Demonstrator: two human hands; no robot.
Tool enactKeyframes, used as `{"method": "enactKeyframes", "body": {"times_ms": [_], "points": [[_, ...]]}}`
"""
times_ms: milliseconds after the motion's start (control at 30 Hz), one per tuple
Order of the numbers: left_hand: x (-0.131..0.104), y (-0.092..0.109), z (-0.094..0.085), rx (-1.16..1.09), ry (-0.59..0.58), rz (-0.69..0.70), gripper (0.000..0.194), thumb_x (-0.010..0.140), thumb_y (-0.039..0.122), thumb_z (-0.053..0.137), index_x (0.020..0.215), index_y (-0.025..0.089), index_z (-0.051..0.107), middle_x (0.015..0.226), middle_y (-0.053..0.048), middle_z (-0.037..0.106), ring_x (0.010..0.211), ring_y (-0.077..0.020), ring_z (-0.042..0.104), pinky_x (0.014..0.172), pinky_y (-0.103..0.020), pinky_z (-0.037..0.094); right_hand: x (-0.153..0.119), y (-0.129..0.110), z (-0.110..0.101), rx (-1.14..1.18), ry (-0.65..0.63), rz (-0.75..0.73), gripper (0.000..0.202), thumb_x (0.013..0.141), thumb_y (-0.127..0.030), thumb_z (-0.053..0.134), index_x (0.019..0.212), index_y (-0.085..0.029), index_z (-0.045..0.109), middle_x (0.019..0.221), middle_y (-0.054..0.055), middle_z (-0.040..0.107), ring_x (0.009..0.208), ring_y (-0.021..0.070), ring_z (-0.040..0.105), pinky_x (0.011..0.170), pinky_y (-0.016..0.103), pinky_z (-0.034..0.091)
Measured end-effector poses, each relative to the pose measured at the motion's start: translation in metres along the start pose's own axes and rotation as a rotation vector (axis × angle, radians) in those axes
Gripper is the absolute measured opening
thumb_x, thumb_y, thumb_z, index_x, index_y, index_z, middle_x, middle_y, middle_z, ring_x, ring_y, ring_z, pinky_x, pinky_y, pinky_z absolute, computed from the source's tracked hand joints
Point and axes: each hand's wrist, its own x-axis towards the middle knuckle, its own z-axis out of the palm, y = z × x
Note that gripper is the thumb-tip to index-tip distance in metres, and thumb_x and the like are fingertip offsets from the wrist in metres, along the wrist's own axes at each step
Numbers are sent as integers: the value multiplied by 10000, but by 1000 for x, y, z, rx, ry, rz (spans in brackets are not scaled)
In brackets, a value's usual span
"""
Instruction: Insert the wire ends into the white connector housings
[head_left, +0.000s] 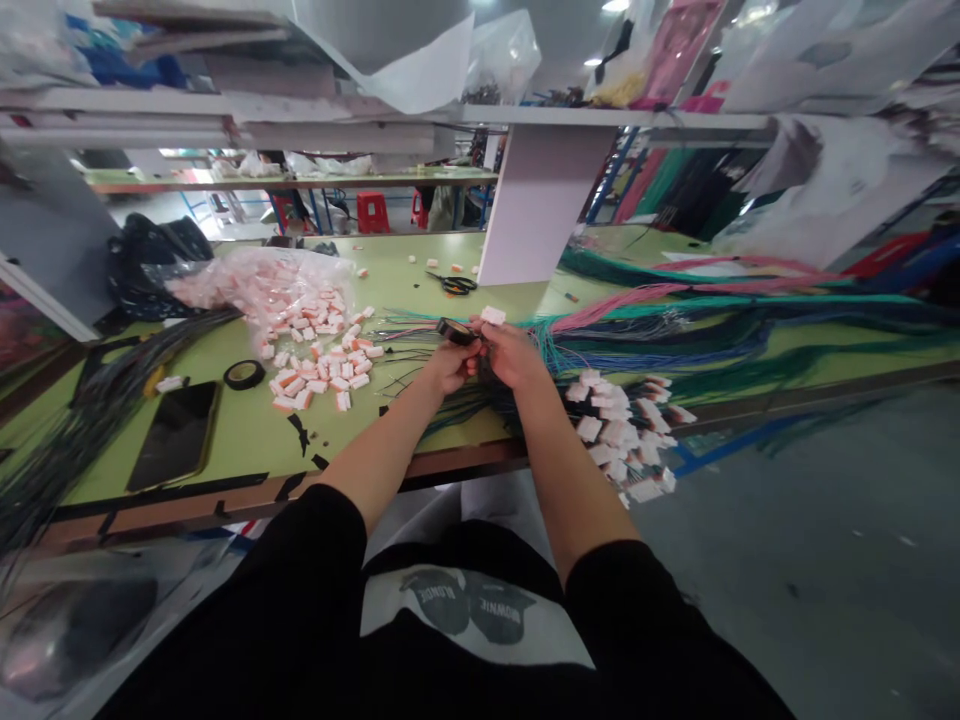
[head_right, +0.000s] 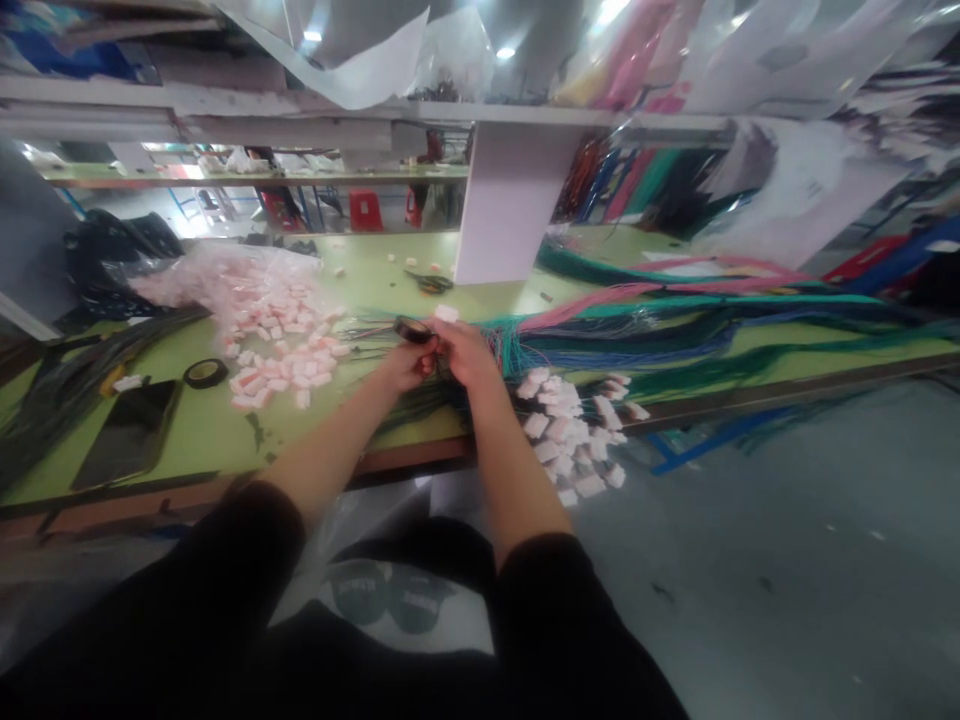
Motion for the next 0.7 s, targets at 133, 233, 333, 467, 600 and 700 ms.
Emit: {"method": "enactKeyframes", "body": {"times_ms": [133, 233, 333, 467, 600, 700], "points": [[-2, -2, 0, 122, -12, 121, 161, 689, 39, 612, 717, 153, 502, 474, 87, 448, 370, -22, 363, 397, -156, 274, 7, 0, -2, 31, 132, 1, 252, 540, -367, 672, 640, -189, 524, 588, -23, 555, 531, 100, 493, 500, 241, 411], [-5, 2, -2, 217, -107, 202, 115, 689, 57, 594, 695, 145, 520, 536, 59, 508, 435, -42, 445, 431, -166, 323, 6, -7, -12, -134, 187, 3, 301, 506, -399, 695, 626, -183, 522, 568, -34, 521, 552, 111, 488, 538, 264, 398], [-6, 4, -4, 273, -220, 248, 72, 716, 150, 601, 696, 131, 535, 559, 38, 538, 453, -58, 481, 460, -184, 370, 0, -18, -22, -450, 218, -99, 307, 534, -441, 669, 580, -170, 530, 564, -34, 484, 577, 114, 463, 568, 271, 361], [-7, 4, -3, 383, -210, 309, 200, 663, 164, 666, 727, 158, 477, 497, 84, 511, 389, -47, 450, 437, -173, 355, -3, -29, -20, -958, 200, -266, 304, 624, -448, 603, 515, -175, 526, 593, -7, 459, 626, 133, 451, 586, 270, 332], [-10, 4, -3, 493, -131, 377, 150, 696, 162, 626, 816, 152, 536, 475, 79, 516, 348, -47, 413, 388, -174, 301, -3, -29, -8, -1245, 179, -299, 277, 718, -423, 531, 622, -171, 594, 696, 42, 533, 683, 158, 474, 628, 274, 358], [-13, 6, -2, 571, -74, 439, 39, 746, 170, 559, 726, 139, 572, 410, 74, 458, 336, -46, 395, 393, -176, 301, -7, -25, -8, -1212, 81, -333, 295, 769, -379, 487, 903, -153, 623, 851, 63, 595, 768, 172, 516, 693, 277, 398]]}}
